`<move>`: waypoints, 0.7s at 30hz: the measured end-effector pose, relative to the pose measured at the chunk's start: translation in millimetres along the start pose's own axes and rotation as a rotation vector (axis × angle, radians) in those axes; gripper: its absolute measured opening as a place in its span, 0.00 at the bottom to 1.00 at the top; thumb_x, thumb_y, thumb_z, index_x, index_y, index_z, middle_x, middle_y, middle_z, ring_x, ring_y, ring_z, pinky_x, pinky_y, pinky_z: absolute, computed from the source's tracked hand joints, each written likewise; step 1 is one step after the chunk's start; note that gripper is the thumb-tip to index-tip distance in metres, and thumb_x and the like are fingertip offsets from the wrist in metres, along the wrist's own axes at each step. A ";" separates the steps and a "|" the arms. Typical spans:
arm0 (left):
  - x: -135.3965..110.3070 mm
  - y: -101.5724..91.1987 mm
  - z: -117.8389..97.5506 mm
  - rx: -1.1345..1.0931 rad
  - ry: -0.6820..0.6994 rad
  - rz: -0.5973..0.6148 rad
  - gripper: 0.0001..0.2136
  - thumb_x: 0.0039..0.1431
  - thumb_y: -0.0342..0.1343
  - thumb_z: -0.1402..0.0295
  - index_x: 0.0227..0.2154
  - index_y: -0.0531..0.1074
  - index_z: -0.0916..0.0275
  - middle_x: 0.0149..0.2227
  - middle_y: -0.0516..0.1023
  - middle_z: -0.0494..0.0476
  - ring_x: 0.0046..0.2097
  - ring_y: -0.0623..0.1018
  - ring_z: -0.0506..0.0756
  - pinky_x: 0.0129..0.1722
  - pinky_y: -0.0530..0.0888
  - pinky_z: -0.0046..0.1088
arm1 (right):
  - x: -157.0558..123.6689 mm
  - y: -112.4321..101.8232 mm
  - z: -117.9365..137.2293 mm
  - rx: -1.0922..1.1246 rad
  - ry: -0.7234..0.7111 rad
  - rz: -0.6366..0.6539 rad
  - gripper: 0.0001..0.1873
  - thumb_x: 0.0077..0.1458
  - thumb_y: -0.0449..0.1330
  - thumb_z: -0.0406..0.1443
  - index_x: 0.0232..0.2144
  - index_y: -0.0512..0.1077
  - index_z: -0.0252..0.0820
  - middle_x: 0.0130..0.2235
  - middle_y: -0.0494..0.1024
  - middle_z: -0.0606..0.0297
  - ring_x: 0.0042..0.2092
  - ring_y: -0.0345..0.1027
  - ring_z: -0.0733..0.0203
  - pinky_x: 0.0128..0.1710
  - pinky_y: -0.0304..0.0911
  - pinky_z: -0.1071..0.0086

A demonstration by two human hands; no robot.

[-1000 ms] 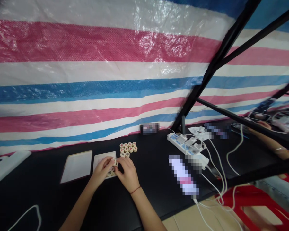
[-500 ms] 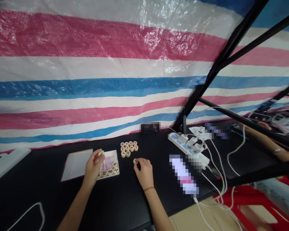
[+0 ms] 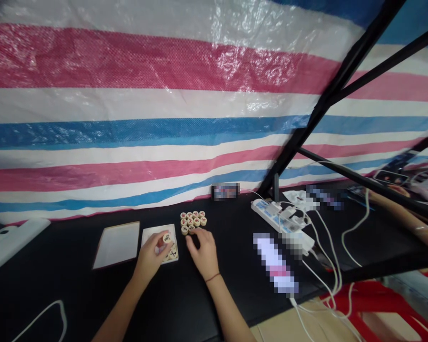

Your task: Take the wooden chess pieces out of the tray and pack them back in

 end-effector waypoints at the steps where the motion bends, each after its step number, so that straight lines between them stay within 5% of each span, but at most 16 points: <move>1: -2.0 2.9 -2.4 0.008 0.041 0.019 0.12 0.55 0.55 0.66 0.43 0.73 0.58 0.34 0.77 0.54 0.35 0.76 0.53 0.40 0.75 0.32 | -1.9 0.0 11.6 0.077 -0.009 0.042 0.10 0.56 0.57 0.39 0.40 0.73 0.43 0.37 0.77 0.62 0.37 0.70 0.60 0.39 0.67 0.68; 5: -10.2 13.5 -3.6 0.033 0.117 0.062 0.15 0.55 0.51 0.74 0.45 0.72 0.56 0.40 0.78 0.56 0.43 0.77 0.56 0.45 0.75 0.36 | -8.6 4.1 45.1 0.223 -0.007 0.131 0.09 0.53 0.60 0.37 0.38 0.72 0.43 0.34 0.77 0.65 0.33 0.70 0.63 0.36 0.68 0.71; 8: -12.9 16.0 -3.5 0.070 0.145 0.080 0.17 0.55 0.50 0.75 0.46 0.71 0.56 0.38 0.78 0.55 0.41 0.77 0.55 0.43 0.75 0.35 | -10.3 7.4 47.7 0.251 0.034 0.127 0.08 0.53 0.58 0.36 0.37 0.72 0.43 0.32 0.77 0.65 0.32 0.70 0.63 0.35 0.67 0.71; 15: -8.5 9.4 -13.2 0.144 0.207 0.105 0.16 0.60 0.52 0.68 0.51 0.67 0.56 0.38 0.76 0.56 0.42 0.77 0.55 0.46 0.74 0.36 | -6.2 4.9 -5.3 0.001 0.087 -0.062 0.10 0.56 0.55 0.37 0.39 0.71 0.40 0.37 0.77 0.59 0.37 0.70 0.57 0.40 0.66 0.64; 21: -6.5 5.9 -13.1 0.146 0.197 0.112 0.14 0.62 0.48 0.69 0.49 0.69 0.57 0.36 0.76 0.56 0.40 0.76 0.55 0.44 0.74 0.34 | -5.6 14.6 -37.0 -0.202 0.039 -0.004 0.11 0.56 0.52 0.33 0.40 0.71 0.39 0.40 0.76 0.56 0.40 0.69 0.54 0.42 0.64 0.61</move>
Point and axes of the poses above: each hand's wrist, its own x-axis towards the middle knuckle, its own y-axis out of the palm, z = x × y, the point moved 3 cm from there along x, towards the middle knuckle
